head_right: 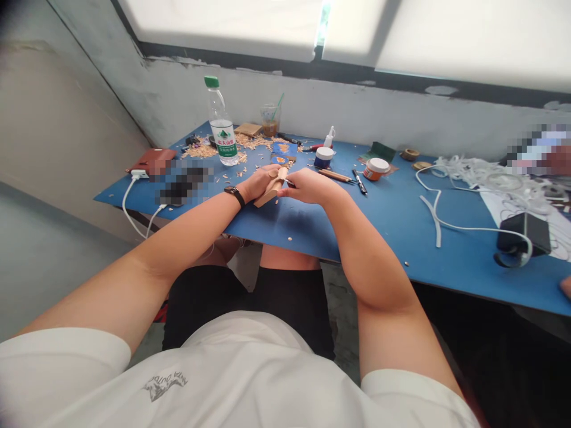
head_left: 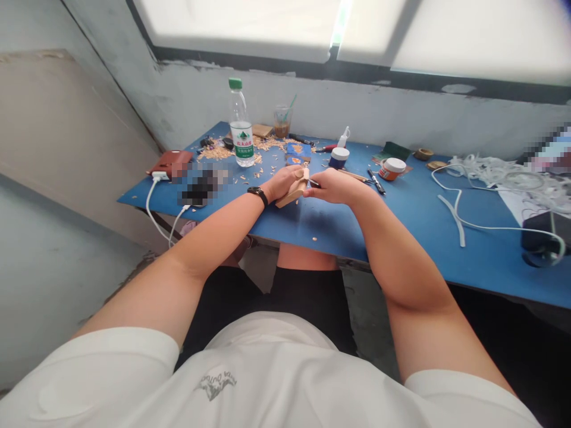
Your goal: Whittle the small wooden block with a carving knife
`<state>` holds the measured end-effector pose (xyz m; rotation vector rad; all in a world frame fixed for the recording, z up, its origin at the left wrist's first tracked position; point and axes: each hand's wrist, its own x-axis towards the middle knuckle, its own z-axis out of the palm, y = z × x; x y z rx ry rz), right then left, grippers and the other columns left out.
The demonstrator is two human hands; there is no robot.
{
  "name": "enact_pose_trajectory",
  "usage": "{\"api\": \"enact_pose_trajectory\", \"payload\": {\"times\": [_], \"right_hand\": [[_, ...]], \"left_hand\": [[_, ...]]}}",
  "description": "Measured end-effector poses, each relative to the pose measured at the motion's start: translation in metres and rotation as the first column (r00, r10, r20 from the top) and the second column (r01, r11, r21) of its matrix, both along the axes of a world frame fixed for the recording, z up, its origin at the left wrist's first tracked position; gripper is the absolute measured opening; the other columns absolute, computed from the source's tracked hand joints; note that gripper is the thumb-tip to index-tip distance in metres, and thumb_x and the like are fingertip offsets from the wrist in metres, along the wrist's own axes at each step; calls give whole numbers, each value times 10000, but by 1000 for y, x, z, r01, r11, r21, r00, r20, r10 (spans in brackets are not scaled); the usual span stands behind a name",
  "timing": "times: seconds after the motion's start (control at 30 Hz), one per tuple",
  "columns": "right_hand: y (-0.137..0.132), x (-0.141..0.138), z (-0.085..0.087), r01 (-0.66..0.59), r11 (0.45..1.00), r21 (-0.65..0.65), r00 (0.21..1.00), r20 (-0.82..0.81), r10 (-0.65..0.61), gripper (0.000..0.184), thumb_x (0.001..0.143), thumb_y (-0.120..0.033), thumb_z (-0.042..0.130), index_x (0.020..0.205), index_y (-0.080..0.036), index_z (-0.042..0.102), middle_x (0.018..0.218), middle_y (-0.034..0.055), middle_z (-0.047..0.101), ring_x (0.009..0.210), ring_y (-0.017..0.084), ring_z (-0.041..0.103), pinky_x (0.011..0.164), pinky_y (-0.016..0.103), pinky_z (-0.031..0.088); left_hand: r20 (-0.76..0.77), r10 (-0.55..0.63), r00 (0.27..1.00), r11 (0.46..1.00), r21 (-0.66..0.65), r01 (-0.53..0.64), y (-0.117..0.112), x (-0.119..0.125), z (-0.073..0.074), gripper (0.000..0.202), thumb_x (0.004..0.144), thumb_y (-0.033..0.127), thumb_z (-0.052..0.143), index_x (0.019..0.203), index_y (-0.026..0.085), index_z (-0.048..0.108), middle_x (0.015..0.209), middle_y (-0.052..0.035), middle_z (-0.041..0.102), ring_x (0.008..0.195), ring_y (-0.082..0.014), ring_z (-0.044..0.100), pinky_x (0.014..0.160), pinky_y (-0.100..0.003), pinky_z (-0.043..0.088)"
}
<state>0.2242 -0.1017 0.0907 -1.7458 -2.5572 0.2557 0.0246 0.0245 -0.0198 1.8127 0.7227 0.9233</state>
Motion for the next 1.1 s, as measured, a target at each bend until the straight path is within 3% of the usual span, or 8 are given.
{"api": "enact_pose_trajectory", "payload": {"times": [0.2, 0.33, 0.5, 0.63, 0.77, 0.97, 1.1], "right_hand": [[-1, -12, 0, 55, 996, 76, 990, 124, -65, 459, 1333, -518, 678, 1221, -132, 900, 1073, 145, 873, 913, 240, 693, 797, 363, 392], [7, -12, -8, 102, 990, 95, 987, 113, -112, 499, 1280, -614, 767, 1205, -146, 919, 1101, 177, 896, 988, 310, 786, 823, 375, 464], [10, -8, -8, 73, 995, 65, 993, 87, -78, 519, 1250, -680, 789, 1130, -185, 887, 1008, 137, 854, 904, 287, 755, 809, 379, 497], [-2, -10, 3, 33, 999, 6, 998, 51, -33, 440, 1299, -557, 705, 1044, -213, 807, 925, 53, 777, 821, 216, 649, 796, 356, 442], [-10, -14, 11, 39, 999, -34, 998, 50, -37, 433, 1315, -467, 661, 969, -221, 741, 880, 20, 717, 772, 185, 574, 762, 343, 411], [-5, -18, 4, 31, 999, 39, 993, 114, -35, 464, 1325, -490, 627, 1075, -173, 857, 965, 103, 815, 826, 231, 653, 777, 369, 401], [3, -16, -8, 11, 993, 117, 993, 112, -24, 570, 1330, -571, 591, 1122, -158, 925, 1002, 162, 868, 913, 302, 741, 822, 397, 429]], "left_hand": [[44, -7, 999, 1000, -20, 8, 5, -1, -1, 342, 1050, 525, 670, 852, 254, 600, 843, -29, 567, 822, -216, 496, 825, -407, 484], [22, 17, 1000, 1000, -9, -17, 2, -3, -1, 379, 1074, 560, 657, 864, 244, 650, 808, -34, 613, 782, -206, 505, 793, -403, 471], [5, 38, 999, 995, -97, -37, 3, 1, -3, 448, 1095, 626, 653, 859, 246, 668, 778, -26, 603, 748, -202, 499, 766, -418, 444], [83, 49, 995, 975, -219, -30, 4, 3, -2, 370, 1034, 577, 743, 895, 266, 597, 793, 4, 581, 754, -187, 484, 763, -405, 456], [118, 9, 993, 985, -173, 11, -3, 0, 3, 364, 994, 554, 799, 924, 262, 594, 838, 11, 585, 769, -179, 495, 780, -395, 477], [129, -15, 992, 982, -187, 39, -5, 1, 6, 298, 981, 462, 783, 917, 272, 562, 843, -4, 546, 770, -202, 507, 781, -409, 477], [107, -21, 994, 991, -128, 35, 1, -1, 5, 286, 971, 430, 771, 879, 275, 550, 860, -14, 518, 785, -206, 463, 796, -418, 471]]}}
